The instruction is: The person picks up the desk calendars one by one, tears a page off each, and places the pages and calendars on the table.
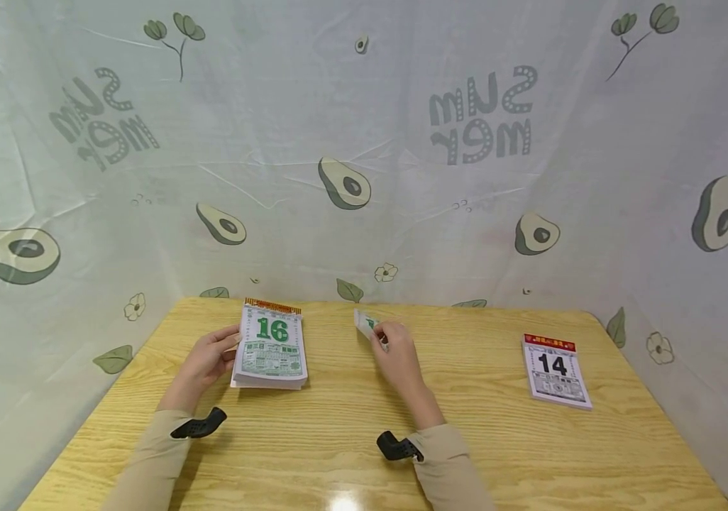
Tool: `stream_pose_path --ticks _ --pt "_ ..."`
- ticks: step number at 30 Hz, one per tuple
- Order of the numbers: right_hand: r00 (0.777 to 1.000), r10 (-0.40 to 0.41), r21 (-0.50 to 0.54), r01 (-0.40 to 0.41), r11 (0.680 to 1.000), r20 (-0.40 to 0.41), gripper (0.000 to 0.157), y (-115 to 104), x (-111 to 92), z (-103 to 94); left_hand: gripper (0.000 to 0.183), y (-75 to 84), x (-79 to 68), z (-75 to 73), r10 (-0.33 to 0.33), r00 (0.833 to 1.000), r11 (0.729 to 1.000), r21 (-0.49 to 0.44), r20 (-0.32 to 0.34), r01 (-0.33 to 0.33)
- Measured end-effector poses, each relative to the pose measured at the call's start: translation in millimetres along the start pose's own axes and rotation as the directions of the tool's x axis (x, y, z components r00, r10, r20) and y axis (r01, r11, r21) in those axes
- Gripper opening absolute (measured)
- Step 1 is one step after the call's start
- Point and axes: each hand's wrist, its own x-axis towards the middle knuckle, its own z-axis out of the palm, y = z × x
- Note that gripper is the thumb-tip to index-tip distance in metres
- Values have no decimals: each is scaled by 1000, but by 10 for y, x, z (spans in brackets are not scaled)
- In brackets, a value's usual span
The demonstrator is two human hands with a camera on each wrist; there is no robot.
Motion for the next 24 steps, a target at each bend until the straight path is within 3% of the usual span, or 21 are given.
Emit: stream_pose_path --ticks 24 --pt "994 -35 -10 36 999 108 4 -329 -53 418 56 89 -82 -505 -54 999 996 68 2 54"
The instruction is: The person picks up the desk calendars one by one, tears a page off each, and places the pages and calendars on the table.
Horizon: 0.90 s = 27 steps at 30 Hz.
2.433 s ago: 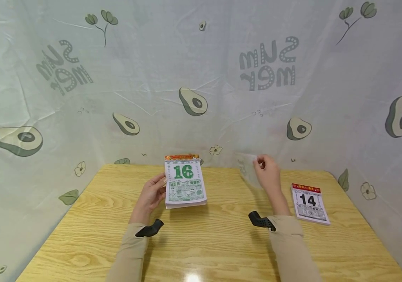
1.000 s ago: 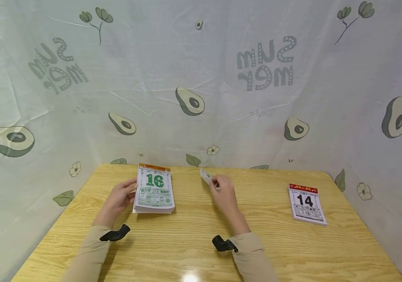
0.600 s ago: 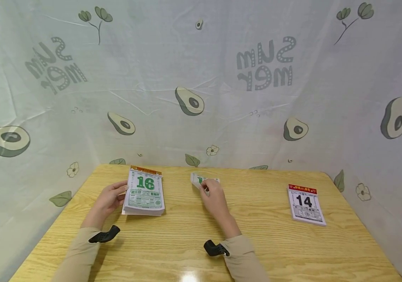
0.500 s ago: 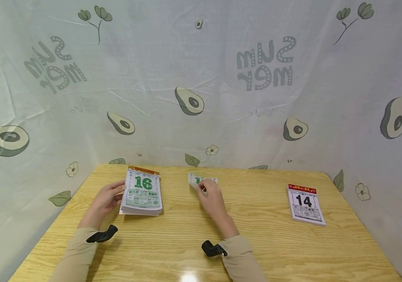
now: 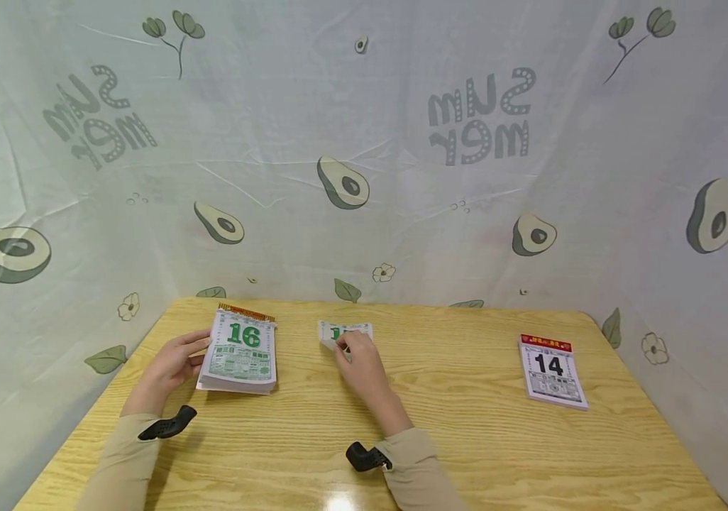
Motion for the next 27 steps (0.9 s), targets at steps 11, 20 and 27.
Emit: stream_pose_path --ticks 11,20,27 --pt "995 -3 -63 9 998 101 4 -191 -36 174 57 21 -45 -193 -73 996 997 11 -58 73" --pt "987 -61 -120 80 990 150 5 -272 -95 343 64 23 -80 -318 -106 990 991 68 -92 112" --pt "971 -142 -142 171 975 195 4 -348 -139 448 62 37 -132 -376 -144 982 986 65 -125 153"
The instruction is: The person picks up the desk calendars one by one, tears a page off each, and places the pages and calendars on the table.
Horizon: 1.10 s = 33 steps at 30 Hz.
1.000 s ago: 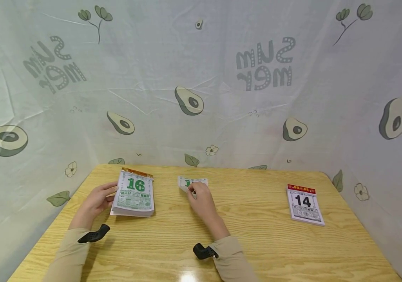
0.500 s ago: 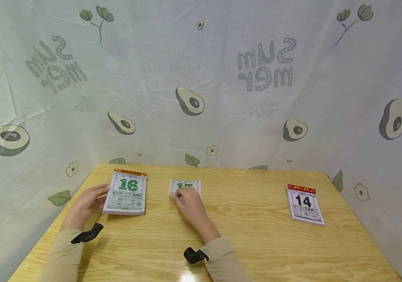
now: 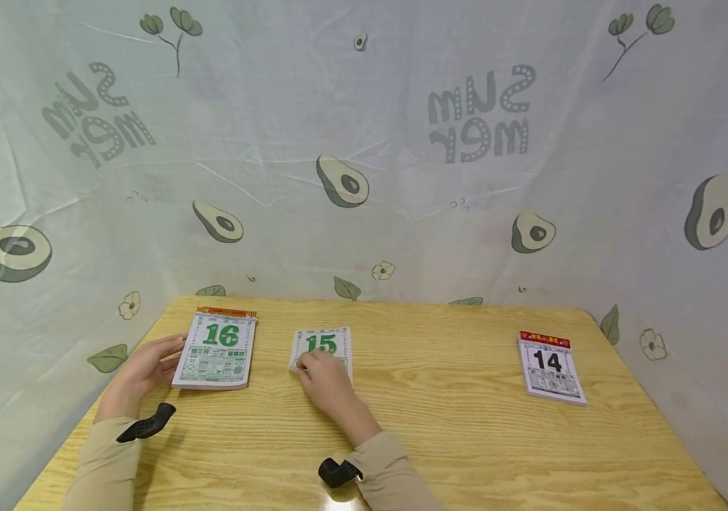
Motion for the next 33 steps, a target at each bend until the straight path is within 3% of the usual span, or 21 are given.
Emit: stream_pose_path --ticks 5,10,14,23,33 --pt "997 12 -14 -11 1000 76 5 -98 11 36 62 8 -18 -37 -1 1000 1000 23 -4 1" --pt "978 62 -45 -54 998 199 9 -187 20 55 66 -1 -24 -89 4 1000 1000 16 -11 -4" --pt "952 75 -90 -51 995 297 21 -229 12 68 67 -17 -13 -145 19 1000 999 44 -17 -18" --pt "896 7 -175 79 981 444 47 -294 15 159 68 -52 -39 -260 34 998 996 86 -51 -29" --pt "825 24 -150 75 986 565 60 -413 70 249 76 -115 -44 -371 23 999 999 25 -42 -22"
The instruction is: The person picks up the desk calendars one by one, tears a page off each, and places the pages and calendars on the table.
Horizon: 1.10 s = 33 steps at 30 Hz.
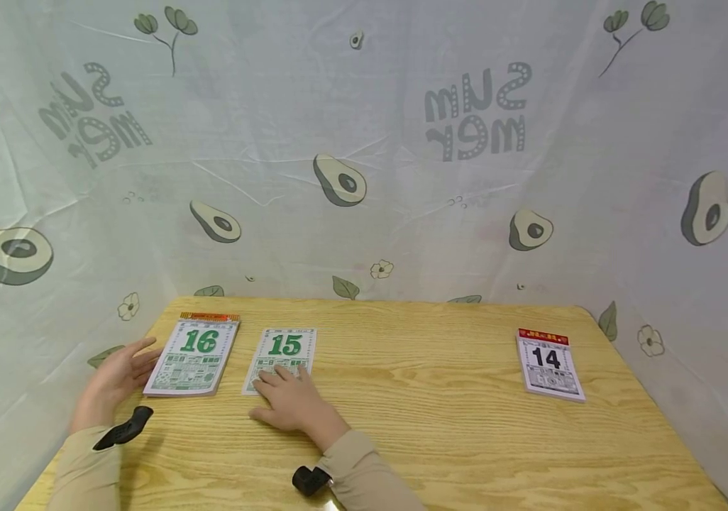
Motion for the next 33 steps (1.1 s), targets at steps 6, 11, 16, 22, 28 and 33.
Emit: stream_pose_path --ticks 6,11,16,22,28,33 --pt "999 -9 3 9 1000 35 64 -83 50 -10 86 -49 -18 -99 16 997 994 -113 79 -7" --pt "999 -11 4 10 1000 52 65 -145 84 -31 83 -51 -69 -205 37 983 950 -313 178 21" --pt "998 -4 -3 4 1000 70 66 -198 125 -22 85 -58 -102 -278 59 971 888 -456 231 55" --pt "997 2 -21 -1 1000 74 67 -227 157 -16 85 -56 -107 -294 79 969 896 -443 232 33" --pt "998 -9 -27 11 1000 64 67 -235 171 -8 86 -36 -103 -267 73 976 918 -397 206 15" --pt "999 -33 -20 34 999 41 66 -221 168 -25 84 0 -126 -264 74 975 932 -362 210 7"
